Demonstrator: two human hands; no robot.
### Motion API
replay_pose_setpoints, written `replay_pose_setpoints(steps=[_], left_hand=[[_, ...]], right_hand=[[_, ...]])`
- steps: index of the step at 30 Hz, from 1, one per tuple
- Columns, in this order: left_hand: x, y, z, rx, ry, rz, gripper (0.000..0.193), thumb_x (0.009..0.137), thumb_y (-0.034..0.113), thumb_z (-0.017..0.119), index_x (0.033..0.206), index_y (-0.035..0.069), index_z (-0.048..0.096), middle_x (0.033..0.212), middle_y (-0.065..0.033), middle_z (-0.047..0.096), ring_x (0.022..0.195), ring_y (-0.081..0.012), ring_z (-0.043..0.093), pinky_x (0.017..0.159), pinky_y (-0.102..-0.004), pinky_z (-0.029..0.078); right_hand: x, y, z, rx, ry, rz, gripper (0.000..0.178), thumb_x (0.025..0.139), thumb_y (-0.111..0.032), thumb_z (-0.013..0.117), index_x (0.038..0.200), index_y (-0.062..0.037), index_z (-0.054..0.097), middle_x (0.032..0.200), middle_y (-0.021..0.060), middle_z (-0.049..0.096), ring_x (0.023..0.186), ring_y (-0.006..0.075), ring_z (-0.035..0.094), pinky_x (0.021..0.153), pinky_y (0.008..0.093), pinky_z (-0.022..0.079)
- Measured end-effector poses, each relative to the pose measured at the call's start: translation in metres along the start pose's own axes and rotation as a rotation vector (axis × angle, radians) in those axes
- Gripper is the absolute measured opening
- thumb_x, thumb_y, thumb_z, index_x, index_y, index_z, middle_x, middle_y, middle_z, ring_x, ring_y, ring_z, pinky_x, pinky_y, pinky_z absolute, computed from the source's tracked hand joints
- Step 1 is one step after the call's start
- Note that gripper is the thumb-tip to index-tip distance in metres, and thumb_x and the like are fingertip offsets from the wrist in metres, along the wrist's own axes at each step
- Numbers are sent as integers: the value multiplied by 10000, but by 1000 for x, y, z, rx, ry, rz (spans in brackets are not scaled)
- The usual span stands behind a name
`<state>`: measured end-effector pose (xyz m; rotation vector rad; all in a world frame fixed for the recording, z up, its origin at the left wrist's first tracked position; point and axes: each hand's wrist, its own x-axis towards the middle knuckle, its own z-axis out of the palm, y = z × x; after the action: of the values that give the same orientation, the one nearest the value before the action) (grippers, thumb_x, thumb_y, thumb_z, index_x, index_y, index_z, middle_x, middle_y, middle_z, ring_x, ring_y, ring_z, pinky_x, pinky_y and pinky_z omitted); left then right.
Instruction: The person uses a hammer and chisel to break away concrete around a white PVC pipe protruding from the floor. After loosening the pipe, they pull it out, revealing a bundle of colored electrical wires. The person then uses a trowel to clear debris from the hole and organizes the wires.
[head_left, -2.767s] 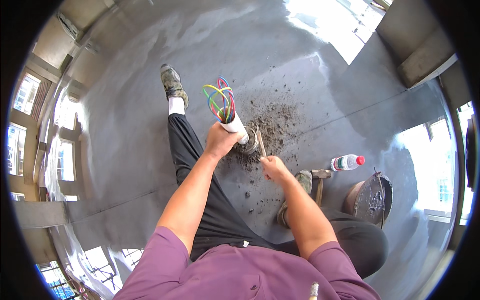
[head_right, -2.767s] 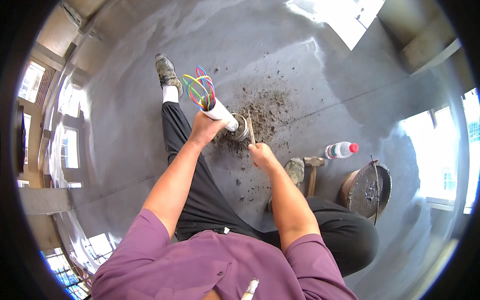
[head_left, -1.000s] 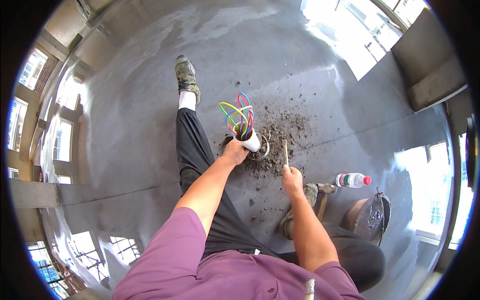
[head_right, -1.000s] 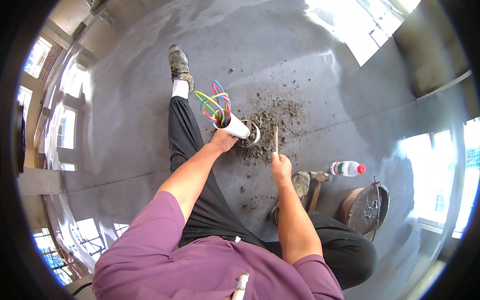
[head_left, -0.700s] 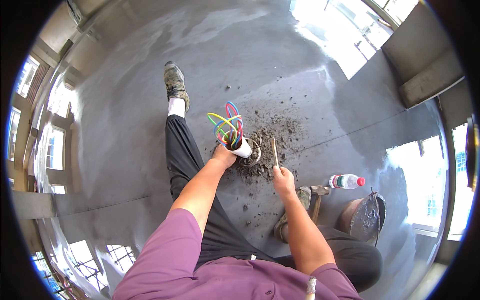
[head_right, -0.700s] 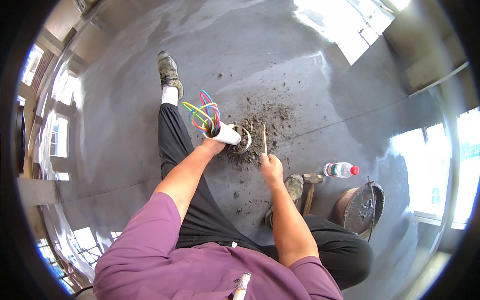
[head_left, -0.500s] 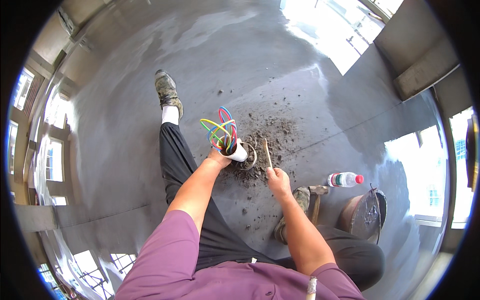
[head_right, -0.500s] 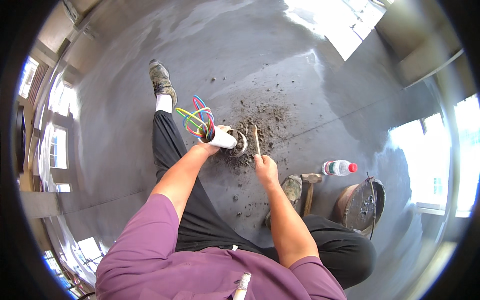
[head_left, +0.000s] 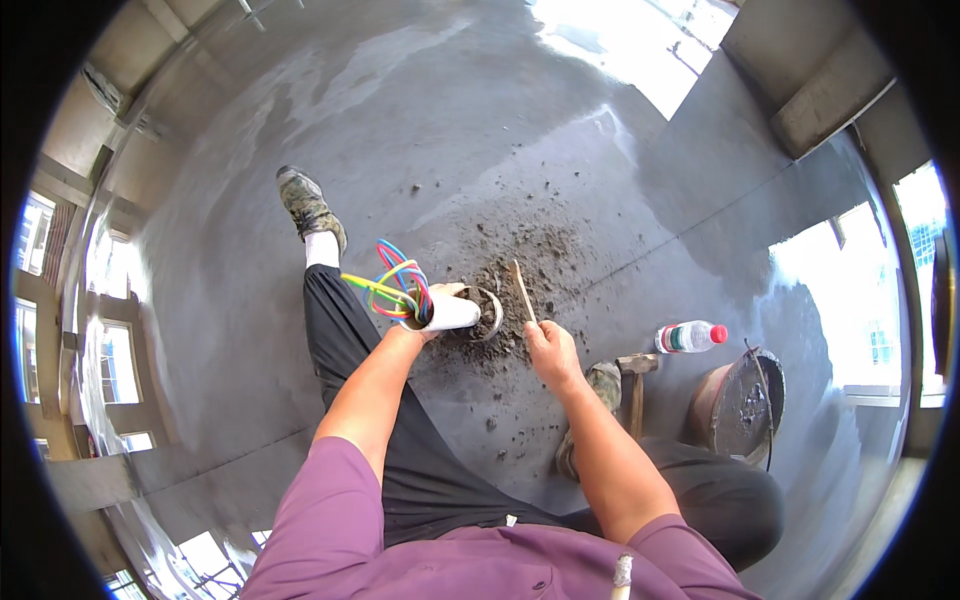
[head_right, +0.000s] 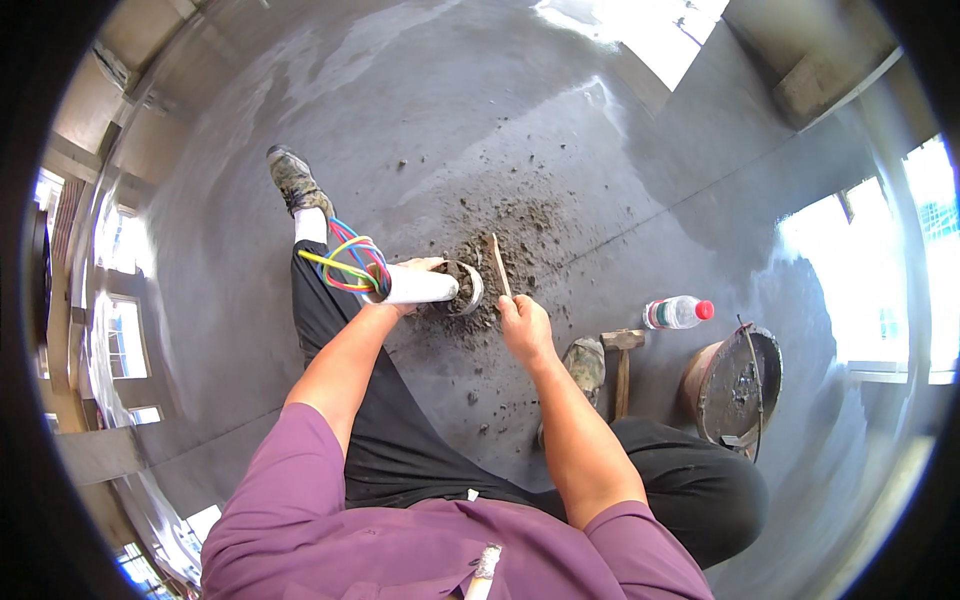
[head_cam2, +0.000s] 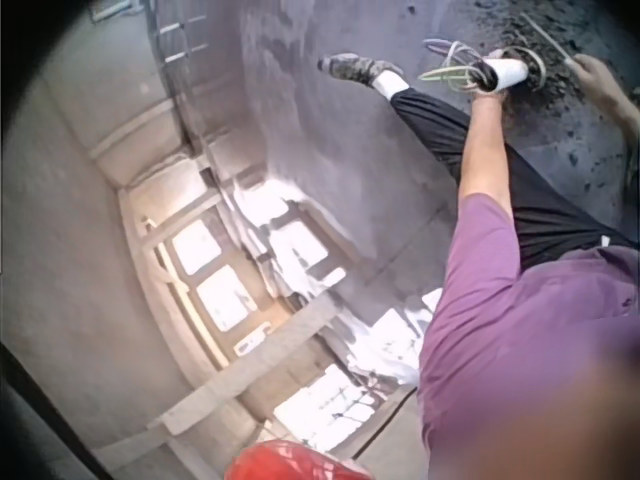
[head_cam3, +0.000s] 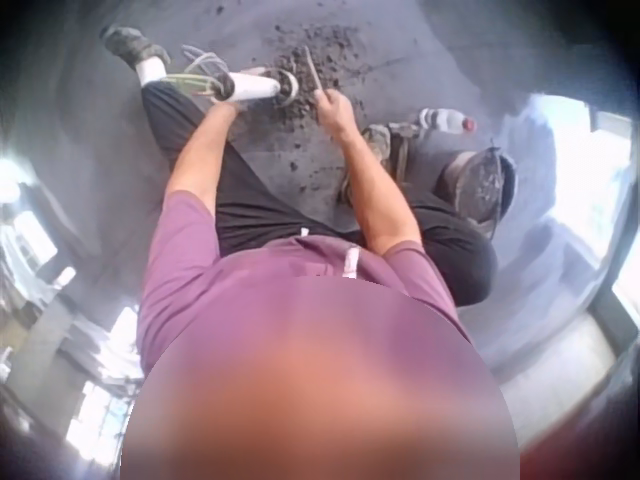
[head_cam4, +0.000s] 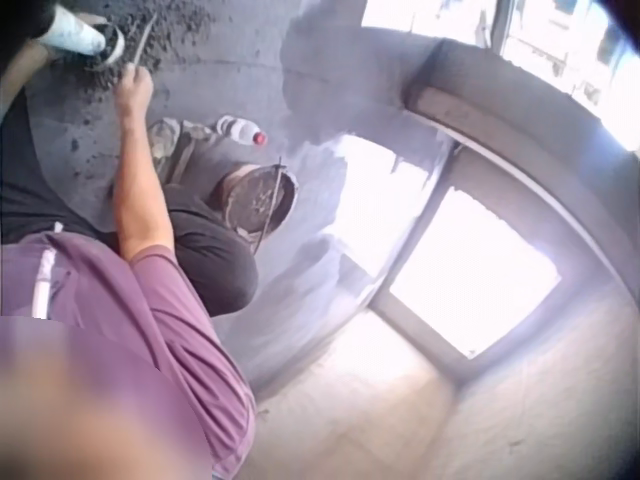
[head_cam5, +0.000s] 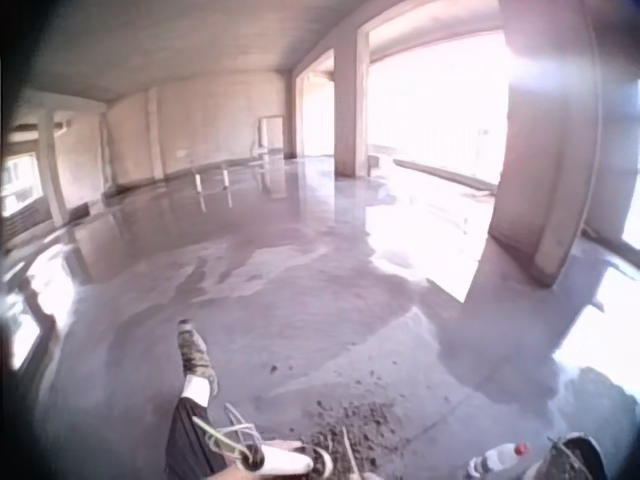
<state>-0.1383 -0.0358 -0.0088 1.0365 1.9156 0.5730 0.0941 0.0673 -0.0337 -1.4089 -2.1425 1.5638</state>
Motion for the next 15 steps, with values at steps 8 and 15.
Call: replay_pose_setpoints(steps=[8,15], left_hand=[[21,-102,38,220,136,234,466,958,196,553,1401,53,527,1482,-165,495,1428,-314,401,1183,-390,336],[19,-81,32,321,143,230,453,924,249,575,1353,103,568,1451,-122,531,1325,-339,506,1129,-436,387]], right_hand=[[0,2,12,10,-58,-19,438,963,-393,565,847,26,615,758,229,632,748,393,623,703,459,476],[-1,2,13,-29,-71,10,434,959,-394,559,848,21,618,778,238,638,780,411,631,725,472,479]])
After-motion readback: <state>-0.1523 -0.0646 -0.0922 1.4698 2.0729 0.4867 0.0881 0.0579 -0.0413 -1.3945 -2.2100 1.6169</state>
